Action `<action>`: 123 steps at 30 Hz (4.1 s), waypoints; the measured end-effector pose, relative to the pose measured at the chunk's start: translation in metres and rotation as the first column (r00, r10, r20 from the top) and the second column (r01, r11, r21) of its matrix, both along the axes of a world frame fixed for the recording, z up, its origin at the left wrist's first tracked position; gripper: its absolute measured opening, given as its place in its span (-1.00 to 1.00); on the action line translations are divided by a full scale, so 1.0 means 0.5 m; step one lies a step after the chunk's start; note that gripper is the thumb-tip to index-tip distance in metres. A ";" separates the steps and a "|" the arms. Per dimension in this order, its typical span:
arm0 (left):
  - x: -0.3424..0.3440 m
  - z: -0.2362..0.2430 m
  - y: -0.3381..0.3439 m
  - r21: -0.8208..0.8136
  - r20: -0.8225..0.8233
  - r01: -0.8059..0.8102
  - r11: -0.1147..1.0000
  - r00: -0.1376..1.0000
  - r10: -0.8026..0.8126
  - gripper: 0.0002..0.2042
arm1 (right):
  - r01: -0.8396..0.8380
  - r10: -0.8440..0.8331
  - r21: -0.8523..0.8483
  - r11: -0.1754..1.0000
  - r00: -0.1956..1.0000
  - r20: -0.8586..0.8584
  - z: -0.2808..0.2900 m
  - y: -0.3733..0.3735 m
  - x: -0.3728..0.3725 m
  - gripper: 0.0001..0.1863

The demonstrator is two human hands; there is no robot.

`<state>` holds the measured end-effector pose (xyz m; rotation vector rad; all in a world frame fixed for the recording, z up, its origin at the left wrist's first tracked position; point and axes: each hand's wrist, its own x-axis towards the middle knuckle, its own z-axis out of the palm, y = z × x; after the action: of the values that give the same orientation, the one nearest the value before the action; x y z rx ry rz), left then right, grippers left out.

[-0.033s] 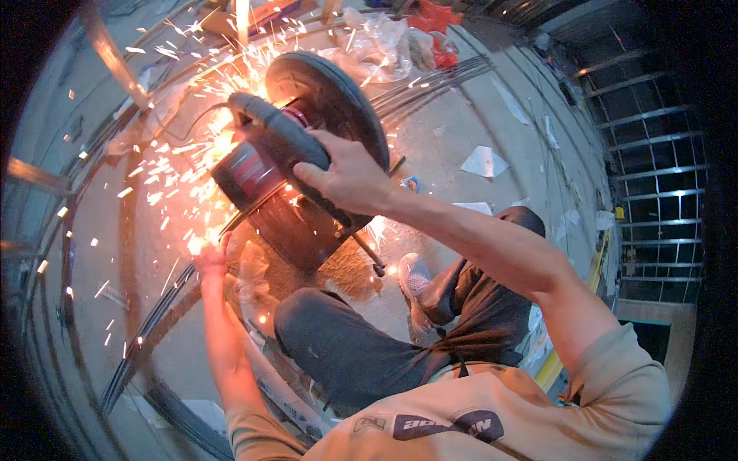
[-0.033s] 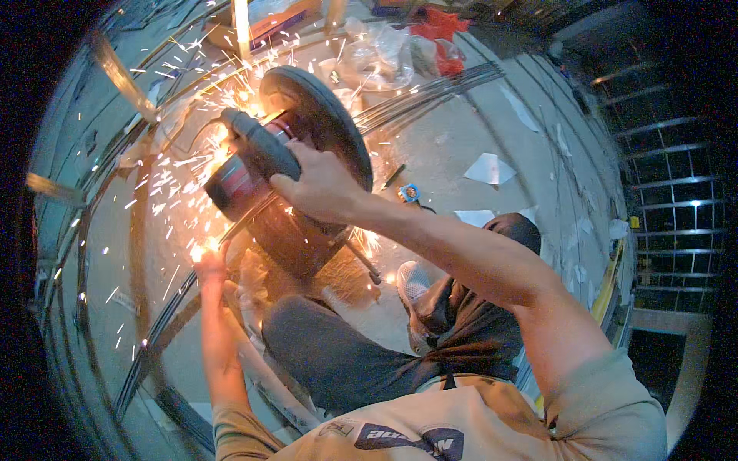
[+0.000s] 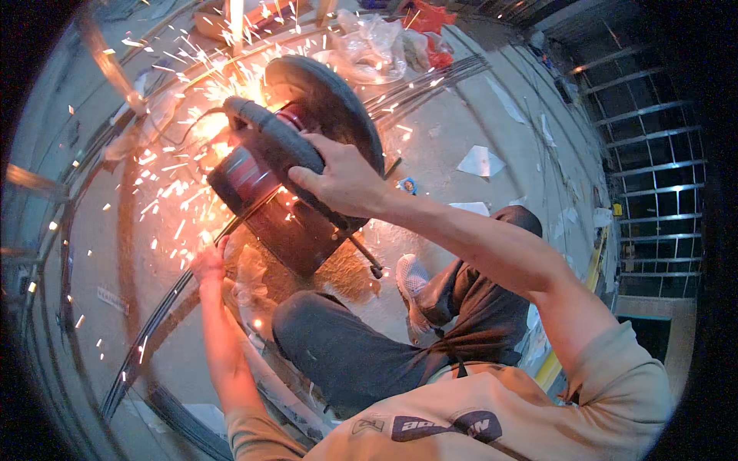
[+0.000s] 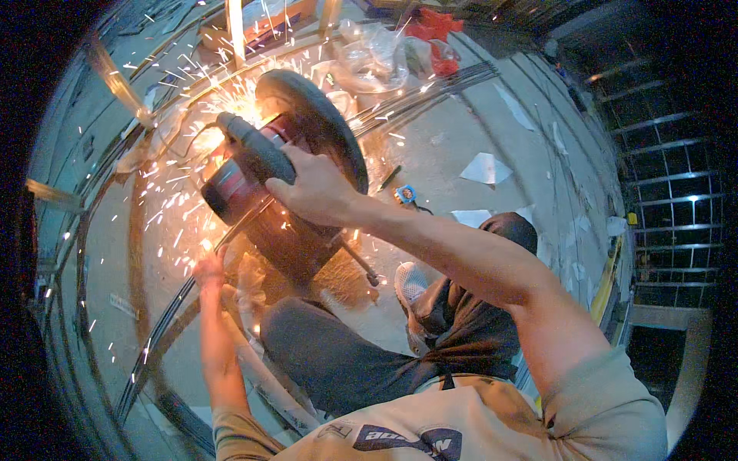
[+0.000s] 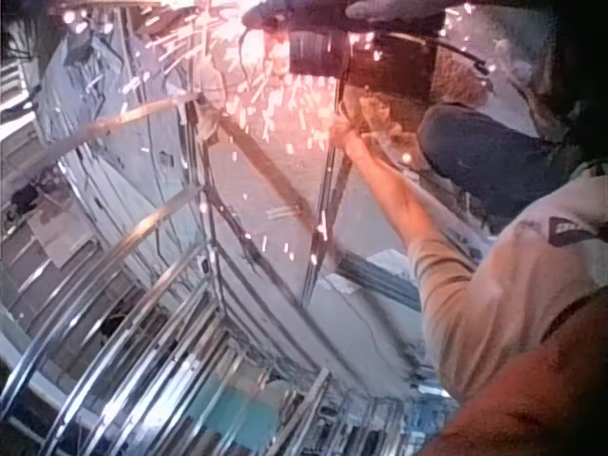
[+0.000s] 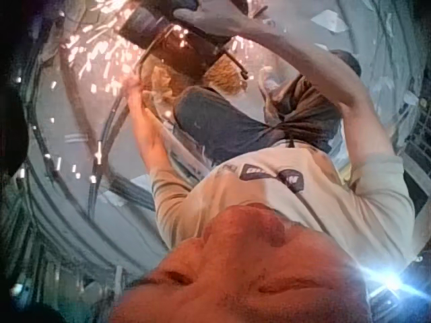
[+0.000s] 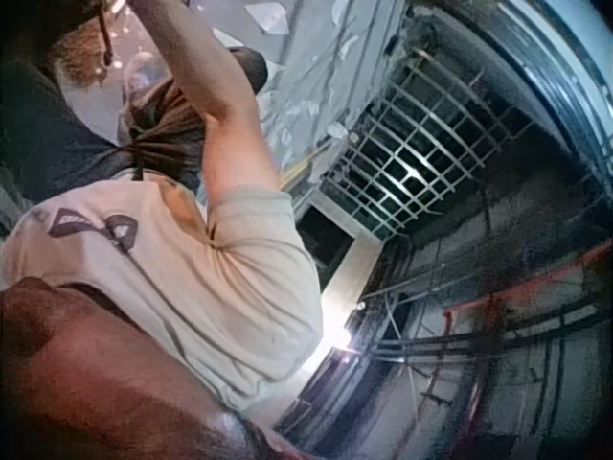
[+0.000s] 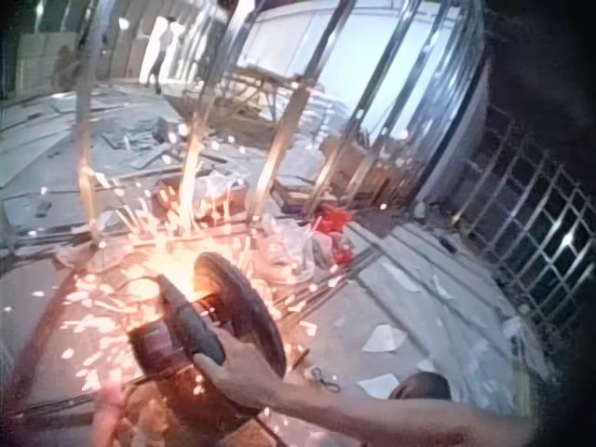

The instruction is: The person measures and cuts multiple metal rods using a chop saw. They use a tape measure to mark lengths, position the rods under the saw blade, and cut them, producing sparks. The cut pieces are placed aside on the floor.

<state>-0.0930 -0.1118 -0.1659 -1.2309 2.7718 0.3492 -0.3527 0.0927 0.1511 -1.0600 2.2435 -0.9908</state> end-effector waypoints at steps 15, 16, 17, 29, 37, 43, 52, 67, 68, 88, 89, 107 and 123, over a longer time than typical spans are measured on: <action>-0.003 0.019 0.004 -0.068 -0.043 0.073 0.995 0.996 -0.076 -0.38 | -0.026 0.026 -0.027 0.999 0.999 -0.024 -0.003 -0.001 -0.004 -0.48; -0.001 0.018 0.003 -0.080 -0.110 0.071 0.994 0.991 -0.079 -0.39 | -0.017 0.017 -0.016 1.000 1.000 0.004 -0.003 -0.002 -0.002 -0.48; 0.000 0.017 0.002 -0.131 -0.184 0.064 0.989 0.979 -0.088 -0.39 | -0.006 0.007 -0.005 1.000 1.000 0.030 -0.002 -0.001 -0.002 -0.48; -0.001 0.023 0.001 -0.065 -0.065 0.103 0.993 0.992 -0.108 -0.40 | -0.005 0.004 -0.028 1.000 1.000 -0.022 -0.009 0.000 -0.002 -0.45; -0.002 0.016 0.002 -0.125 -0.071 0.059 0.990 0.995 -0.068 -0.39 | -0.024 0.023 -0.019 1.000 0.999 -0.038 -0.011 0.002 -0.005 -0.44; -0.002 0.012 -0.003 -0.111 -0.060 0.086 0.990 0.994 -0.093 -0.39 | -0.006 0.005 -0.027 1.000 1.000 -0.029 -0.008 0.001 -0.002 -0.45; -0.002 0.012 0.000 -0.131 -0.147 0.090 0.987 0.983 -0.109 -0.40 | -0.006 0.005 -0.087 0.996 1.000 -0.013 -0.004 0.000 -0.003 -0.44; 0.001 0.023 0.001 -0.083 -0.125 0.074 0.994 0.989 -0.084 -0.34 | -0.014 0.014 -0.006 1.000 0.998 -0.067 -0.005 -0.001 0.000 -0.53; 0.001 0.025 0.002 -0.031 -0.090 0.056 0.998 0.994 -0.059 -0.33 | -0.012 0.011 -0.020 1.000 0.999 -0.051 -0.004 -0.001 0.001 -0.54; -0.003 0.037 0.002 -0.006 -0.205 0.060 0.998 0.977 -0.060 -0.39 | 0.006 -0.006 -0.006 1.000 1.000 -0.004 -0.018 0.023 0.012 -0.50; -0.004 0.037 -0.003 0.077 -0.028 0.058 0.995 0.998 -0.056 -0.40 | 0.004 -0.004 -0.052 0.999 1.000 -0.005 -0.027 0.031 0.020 -0.49; -0.018 0.092 0.013 0.078 -0.030 0.003 0.997 1.000 0.000 -0.47 | -0.046 0.028 0.102 0.994 0.984 0.174 0.023 -0.011 -0.009 -0.41; 0.022 -0.025 -0.003 -0.065 -0.212 0.064 0.996 0.974 -0.076 -0.69 | -0.324 0.404 0.367 0.872 0.900 -0.165 0.237 -0.261 -0.110 -0.50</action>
<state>-0.0819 -0.1135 -0.1784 -1.1675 3.0192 0.4217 -0.4075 -0.0376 0.2696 -1.4341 2.1648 -0.3233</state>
